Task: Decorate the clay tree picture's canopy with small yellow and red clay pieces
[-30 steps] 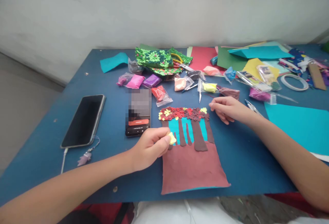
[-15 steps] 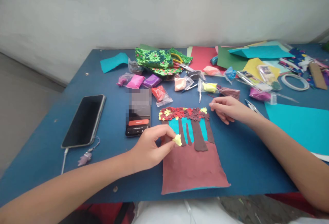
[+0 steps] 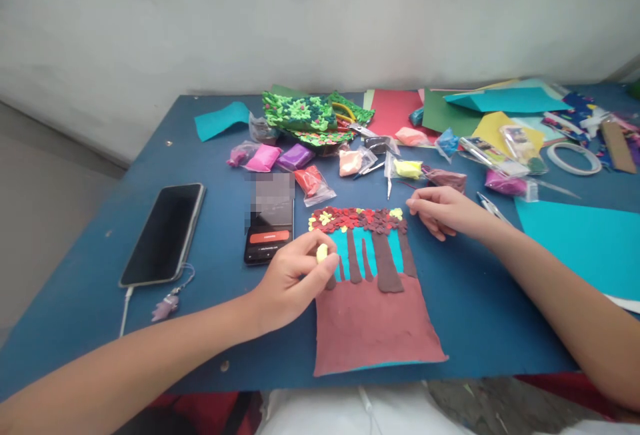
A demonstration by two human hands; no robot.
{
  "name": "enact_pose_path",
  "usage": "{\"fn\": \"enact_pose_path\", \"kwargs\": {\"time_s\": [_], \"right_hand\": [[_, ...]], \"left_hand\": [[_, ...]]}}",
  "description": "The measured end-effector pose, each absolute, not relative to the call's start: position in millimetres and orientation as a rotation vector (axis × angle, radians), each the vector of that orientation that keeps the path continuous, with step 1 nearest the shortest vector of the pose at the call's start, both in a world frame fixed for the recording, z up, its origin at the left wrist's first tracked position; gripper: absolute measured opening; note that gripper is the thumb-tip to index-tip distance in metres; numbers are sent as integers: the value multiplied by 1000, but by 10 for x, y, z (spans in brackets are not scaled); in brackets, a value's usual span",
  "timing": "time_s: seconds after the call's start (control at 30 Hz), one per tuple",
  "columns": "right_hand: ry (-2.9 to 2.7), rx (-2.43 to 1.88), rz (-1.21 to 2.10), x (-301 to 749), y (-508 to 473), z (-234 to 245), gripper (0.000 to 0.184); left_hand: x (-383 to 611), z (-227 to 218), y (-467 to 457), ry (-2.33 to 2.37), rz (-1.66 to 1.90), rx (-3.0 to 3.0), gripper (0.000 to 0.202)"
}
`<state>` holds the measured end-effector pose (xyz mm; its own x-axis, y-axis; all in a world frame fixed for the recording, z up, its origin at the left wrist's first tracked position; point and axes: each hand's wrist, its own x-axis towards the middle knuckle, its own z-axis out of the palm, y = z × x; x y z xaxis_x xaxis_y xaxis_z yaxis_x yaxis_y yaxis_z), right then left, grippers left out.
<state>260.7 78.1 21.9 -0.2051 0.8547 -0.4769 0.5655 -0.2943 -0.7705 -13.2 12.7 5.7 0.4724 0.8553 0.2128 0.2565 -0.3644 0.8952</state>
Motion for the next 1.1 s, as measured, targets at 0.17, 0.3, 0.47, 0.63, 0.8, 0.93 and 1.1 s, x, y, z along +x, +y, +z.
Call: {"fn": "enact_pose_path", "kwargs": {"time_s": [0.17, 0.3, 0.47, 0.63, 0.8, 0.93, 1.1], "right_hand": [[-1658, -1778, 1503, 2610, 786, 201, 23], [-1649, -1789, 1496, 2598, 784, 201, 22], [-1642, -1809, 1489, 2584, 777, 219, 19], [-1642, -1807, 1488, 2589, 771, 215, 20], [-1648, -1801, 1489, 2596, 775, 211, 21], [-1649, -1803, 1485, 2593, 779, 212, 20], [-1651, -1798, 1487, 2595, 779, 209, 20]], "left_hand": [[-148, 60, 127, 978, 955, 1906, 61], [-144, 45, 124, 851, 970, 1944, 56], [-139, 39, 112, 786, 941, 1902, 54], [-143, 49, 110, 750, 929, 1896, 49], [-151, 35, 110, 711, 921, 1893, 43], [-152, 8, 106, 683, 948, 1881, 41], [-160, 9, 108, 673, 933, 1864, 38]]}}
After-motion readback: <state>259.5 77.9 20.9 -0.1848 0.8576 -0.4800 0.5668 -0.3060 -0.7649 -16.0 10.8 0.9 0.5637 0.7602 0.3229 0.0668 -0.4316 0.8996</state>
